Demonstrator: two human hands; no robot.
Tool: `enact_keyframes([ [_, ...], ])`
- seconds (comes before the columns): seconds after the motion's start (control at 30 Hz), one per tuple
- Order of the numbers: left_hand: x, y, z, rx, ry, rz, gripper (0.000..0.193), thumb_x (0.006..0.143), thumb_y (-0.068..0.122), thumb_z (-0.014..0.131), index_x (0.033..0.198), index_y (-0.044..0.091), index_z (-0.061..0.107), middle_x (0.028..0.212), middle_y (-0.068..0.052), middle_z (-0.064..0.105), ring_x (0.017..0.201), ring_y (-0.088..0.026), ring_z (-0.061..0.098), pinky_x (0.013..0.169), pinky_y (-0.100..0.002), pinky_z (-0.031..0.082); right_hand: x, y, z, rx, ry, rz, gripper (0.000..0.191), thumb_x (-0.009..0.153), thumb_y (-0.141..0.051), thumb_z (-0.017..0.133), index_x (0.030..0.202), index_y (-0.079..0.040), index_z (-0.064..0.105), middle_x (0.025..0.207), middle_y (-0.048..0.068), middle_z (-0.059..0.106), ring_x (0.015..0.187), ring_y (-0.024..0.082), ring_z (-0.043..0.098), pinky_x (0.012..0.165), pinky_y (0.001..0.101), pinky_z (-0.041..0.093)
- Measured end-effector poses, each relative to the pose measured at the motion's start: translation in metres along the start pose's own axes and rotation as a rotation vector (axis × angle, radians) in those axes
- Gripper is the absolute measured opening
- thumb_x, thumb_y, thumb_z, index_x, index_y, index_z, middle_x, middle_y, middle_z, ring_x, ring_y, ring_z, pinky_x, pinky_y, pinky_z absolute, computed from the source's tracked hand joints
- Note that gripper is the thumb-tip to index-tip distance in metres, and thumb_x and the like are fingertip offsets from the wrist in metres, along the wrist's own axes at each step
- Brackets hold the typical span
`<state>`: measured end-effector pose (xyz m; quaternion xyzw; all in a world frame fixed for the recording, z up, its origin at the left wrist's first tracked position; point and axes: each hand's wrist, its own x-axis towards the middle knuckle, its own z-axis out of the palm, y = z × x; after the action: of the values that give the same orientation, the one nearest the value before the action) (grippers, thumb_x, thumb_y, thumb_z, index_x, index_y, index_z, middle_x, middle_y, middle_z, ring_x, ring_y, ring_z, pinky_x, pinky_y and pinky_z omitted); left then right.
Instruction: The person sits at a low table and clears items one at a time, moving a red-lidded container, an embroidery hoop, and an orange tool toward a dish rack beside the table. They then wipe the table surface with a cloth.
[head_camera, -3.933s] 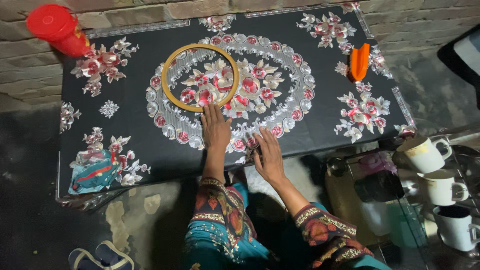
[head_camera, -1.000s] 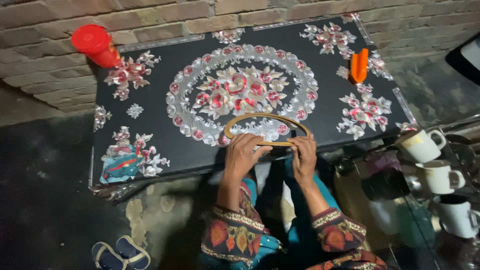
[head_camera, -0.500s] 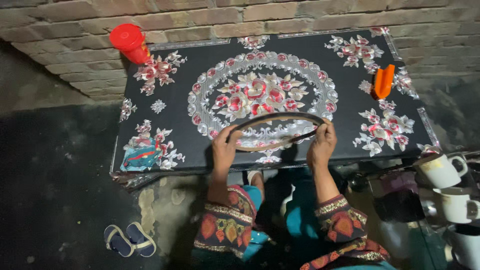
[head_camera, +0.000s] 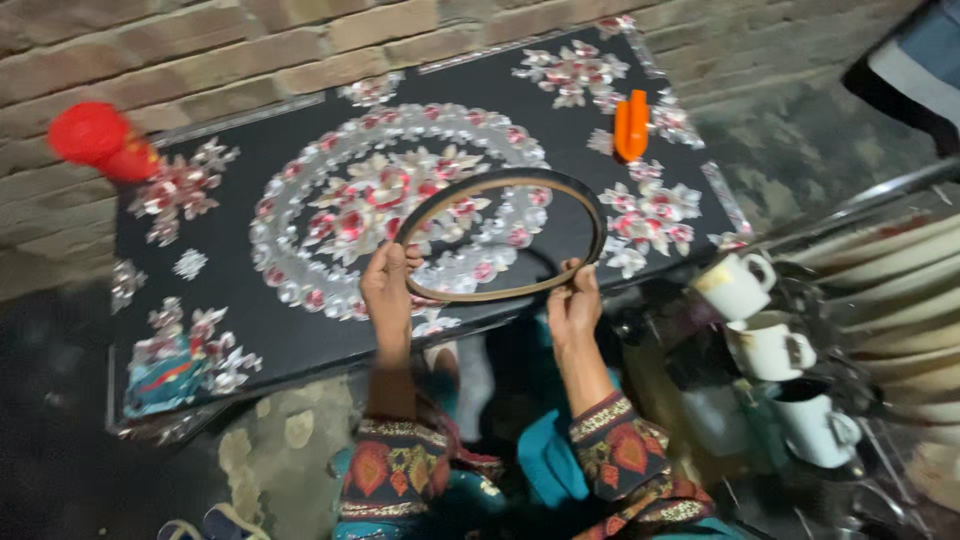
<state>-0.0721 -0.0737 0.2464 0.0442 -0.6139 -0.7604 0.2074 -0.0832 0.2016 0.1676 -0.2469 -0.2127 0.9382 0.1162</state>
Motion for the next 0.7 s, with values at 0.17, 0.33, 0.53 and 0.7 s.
enact_keyframes([
  [0.17,-0.005,0.012,0.076,0.082,-0.129,0.039,0.035,0.11,0.022,0.053,0.129,-0.005,0.064,0.106,-0.008,0.073,0.094,-0.012,0.066,0.088,-0.026,0.053,0.009,-0.047,-0.003,0.102,0.107,0.021,0.03,0.104,-0.031,0.055,0.124,-0.01,0.064,0.117,0.003,0.069,0.11,0.019,0.063,0.085,0.0296,0.051],
  [0.33,-0.002,0.033,0.106,-0.02,-0.328,-0.115,0.045,0.099,0.008,0.053,0.143,-0.003,0.054,0.121,-0.012,0.072,0.109,-0.017,0.07,0.099,-0.03,0.055,0.006,-0.073,-0.013,0.132,0.152,0.028,0.032,0.104,-0.033,0.054,0.126,-0.012,0.063,0.122,-0.001,0.067,0.122,0.017,0.06,0.098,0.0313,0.045],
  [0.53,0.027,0.052,0.103,-0.063,-0.371,-0.171,0.037,0.101,0.01,0.06,0.136,-0.004,0.06,0.112,-0.015,0.075,0.085,-0.016,0.072,0.073,-0.027,0.059,-0.009,-0.062,-0.001,0.116,0.102,0.075,0.03,0.104,-0.043,0.055,0.117,-0.018,0.063,0.103,-0.005,0.063,0.1,0.013,0.058,0.088,0.0337,0.049],
  [0.7,0.054,0.037,0.084,-0.118,-0.178,-0.211,0.034,0.111,0.024,0.062,0.105,-0.009,0.071,0.08,-0.011,0.072,0.048,-0.009,0.053,0.042,-0.023,0.039,-0.036,-0.049,0.014,-0.016,-0.098,0.038,0.043,0.098,-0.058,0.056,0.112,-0.018,0.063,0.077,-0.005,0.053,0.065,0.012,0.05,0.06,0.0282,0.045],
])
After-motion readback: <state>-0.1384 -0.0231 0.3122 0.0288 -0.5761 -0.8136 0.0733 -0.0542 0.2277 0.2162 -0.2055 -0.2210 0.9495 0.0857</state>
